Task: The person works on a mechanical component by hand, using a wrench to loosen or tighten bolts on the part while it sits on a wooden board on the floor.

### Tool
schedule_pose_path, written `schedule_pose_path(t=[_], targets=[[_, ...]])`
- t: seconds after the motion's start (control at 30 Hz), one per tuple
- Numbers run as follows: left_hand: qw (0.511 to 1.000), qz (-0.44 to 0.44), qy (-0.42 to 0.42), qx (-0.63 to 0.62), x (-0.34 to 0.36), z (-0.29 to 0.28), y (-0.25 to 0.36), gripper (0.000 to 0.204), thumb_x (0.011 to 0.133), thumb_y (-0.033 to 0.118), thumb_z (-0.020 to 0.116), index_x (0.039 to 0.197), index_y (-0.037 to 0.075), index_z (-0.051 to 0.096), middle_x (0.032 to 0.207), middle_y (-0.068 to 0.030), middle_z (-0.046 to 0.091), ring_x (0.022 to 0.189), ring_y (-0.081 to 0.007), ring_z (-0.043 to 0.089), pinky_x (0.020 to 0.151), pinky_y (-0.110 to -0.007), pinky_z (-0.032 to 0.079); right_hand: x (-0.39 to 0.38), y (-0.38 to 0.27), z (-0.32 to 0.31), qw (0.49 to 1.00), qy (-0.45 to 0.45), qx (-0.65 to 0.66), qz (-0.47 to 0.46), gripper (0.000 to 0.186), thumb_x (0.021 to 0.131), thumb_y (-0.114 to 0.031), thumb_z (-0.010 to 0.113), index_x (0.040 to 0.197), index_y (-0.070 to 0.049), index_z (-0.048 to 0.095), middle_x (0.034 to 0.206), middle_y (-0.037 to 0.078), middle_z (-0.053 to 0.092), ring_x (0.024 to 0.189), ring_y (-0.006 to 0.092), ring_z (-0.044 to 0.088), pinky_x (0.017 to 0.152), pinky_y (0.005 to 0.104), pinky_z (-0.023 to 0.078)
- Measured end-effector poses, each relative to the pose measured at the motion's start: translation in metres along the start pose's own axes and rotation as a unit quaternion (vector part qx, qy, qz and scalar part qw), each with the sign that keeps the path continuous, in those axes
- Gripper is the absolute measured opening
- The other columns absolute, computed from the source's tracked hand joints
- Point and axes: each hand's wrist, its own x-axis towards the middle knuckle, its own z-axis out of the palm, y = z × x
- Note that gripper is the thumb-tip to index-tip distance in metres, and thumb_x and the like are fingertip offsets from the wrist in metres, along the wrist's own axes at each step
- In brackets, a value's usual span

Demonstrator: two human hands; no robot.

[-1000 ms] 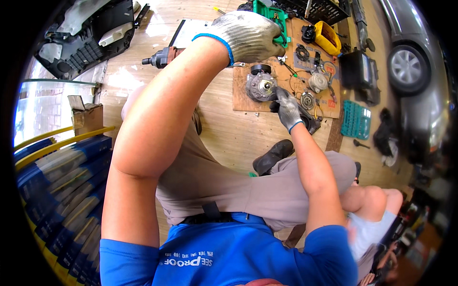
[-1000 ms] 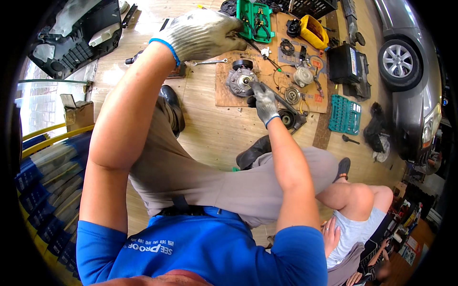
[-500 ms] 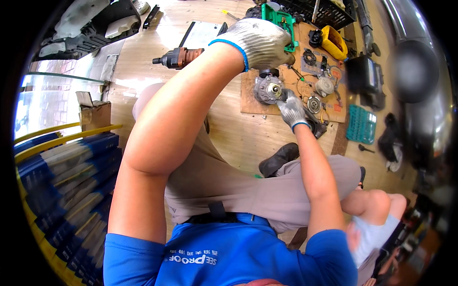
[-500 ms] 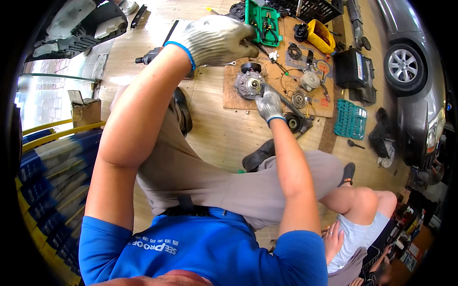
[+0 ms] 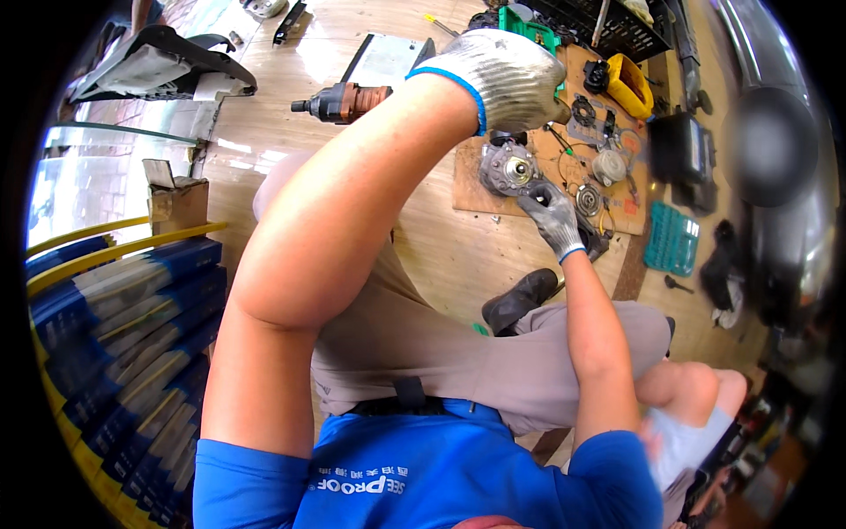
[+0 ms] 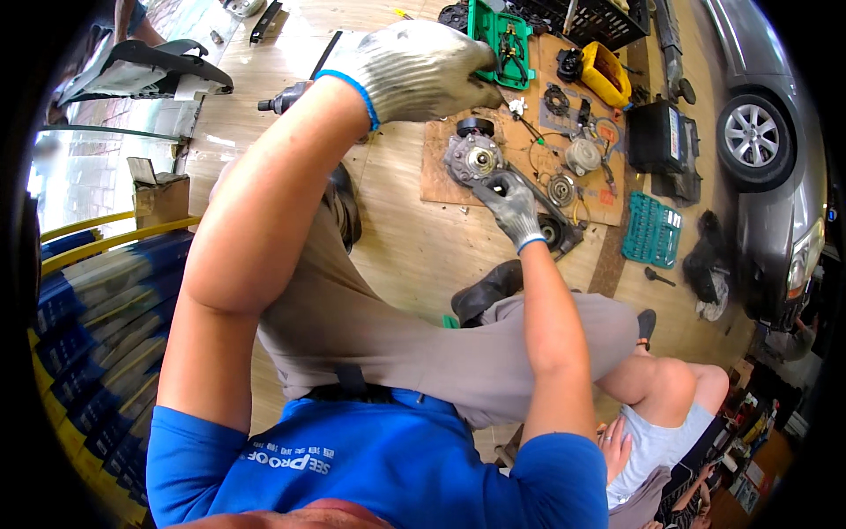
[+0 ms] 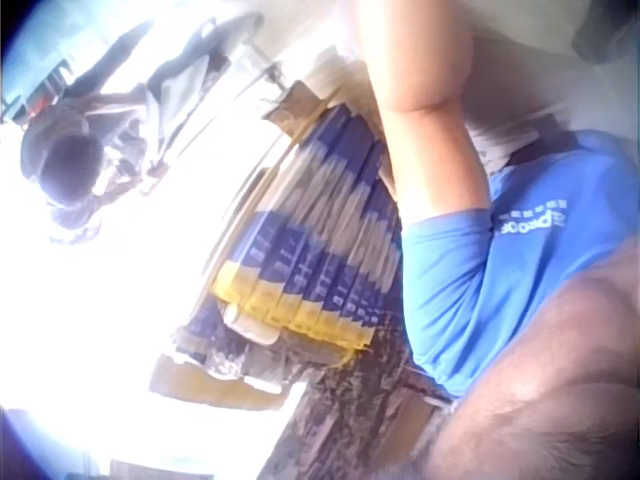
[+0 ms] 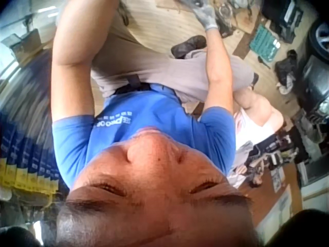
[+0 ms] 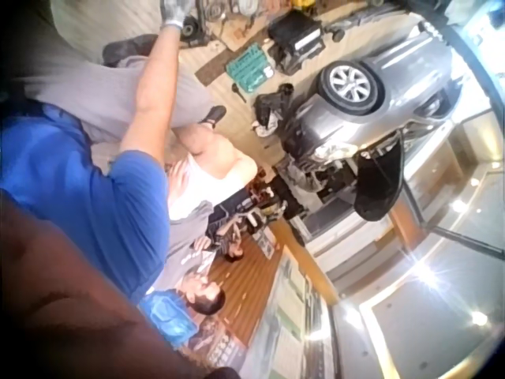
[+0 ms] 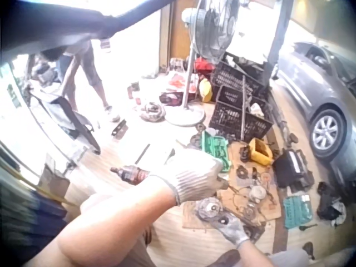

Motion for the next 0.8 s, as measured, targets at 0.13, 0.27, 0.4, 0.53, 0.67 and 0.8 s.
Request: schedule_pose_path(t=[0.13,0.27,0.4,0.53,0.67,0.8], targets=[[1.0,0.013,0.011,-0.002,0.005,0.004,0.005,0.045,0.09,0.052,0.06,0.101,0.009,0.07,0.092,-0.0192,0.07,0.09,-0.036,0.069,0.084,-0.047,0.054,0.006,0.02,0.016,0.988,0.143,-0.025,-0.053,0.029,0.092,-0.024,0.065,0.106,0.001,0.069,0.105,0.018,0.069,0.095,0.0332,0.065,0.086,0.0397,0.05],[1.0,0.002,0.005,0.001,0.004,0.008,0.002,0.045,0.09,0.052,0.059,0.102,0.009,0.07,0.093,-0.0188,0.071,0.091,-0.0357,0.069,0.083,-0.047,0.054,0.009,0.013,0.016,0.95,0.067,0.297,0.07,0.029,0.098,-0.013,0.059,0.124,0.0,0.059,0.099,0.009,0.069,0.087,0.0192,0.066,0.077,0.0345,0.054],[1.0,0.008,-0.001,0.0,0.003,0.0,0.005,0.045,0.09,0.051,0.06,0.103,0.01,0.07,0.093,-0.0183,0.071,0.091,-0.0354,0.069,0.083,-0.047,0.055,0.01,0.022,0.01,0.851,0.028,0.512,0.112,0.024,0.098,-0.015,0.061,0.12,-0.004,0.06,0.093,0.006,0.067,0.073,0.0161,0.065,0.065,0.0314,0.056],[1.0,0.002,-0.012,0.005,0.002,0.001,0.005,0.044,0.09,0.05,0.059,0.104,0.011,0.07,0.093,-0.0183,0.071,0.09,-0.0354,0.069,0.084,-0.047,0.055,0.017,0.033,0.012,0.858,-0.018,0.5,0.117,0.019,0.103,-0.017,0.052,0.113,-0.004,0.06,0.096,0.008,0.066,0.081,0.0198,0.067,0.073,0.0341,0.057],[1.0,0.011,-0.019,0.005,0.003,0.001,0.006,0.044,0.089,0.051,0.059,0.104,0.011,0.07,0.093,-0.0188,0.07,0.09,-0.036,0.069,0.083,-0.047,0.054,0.022,0.037,0.018,0.893,-0.011,0.437,0.106,0.019,0.1,-0.012,0.049,0.112,-0.003,0.06,0.096,0.009,0.066,0.082,0.0201,0.066,0.075,0.0348,0.057],[1.0,0.016,-0.019,0.006,0.002,0.002,0.004,0.044,0.089,0.05,0.06,0.104,0.01,0.069,0.093,-0.0198,0.07,0.091,-0.0373,0.068,0.084,-0.047,0.054,0.017,0.023,0.012,0.933,-0.006,0.354,0.066,0.021,0.093,-0.008,0.059,0.111,0.0,0.061,0.096,0.008,0.066,0.082,0.0145,0.062,0.075,0.0295,0.052]])
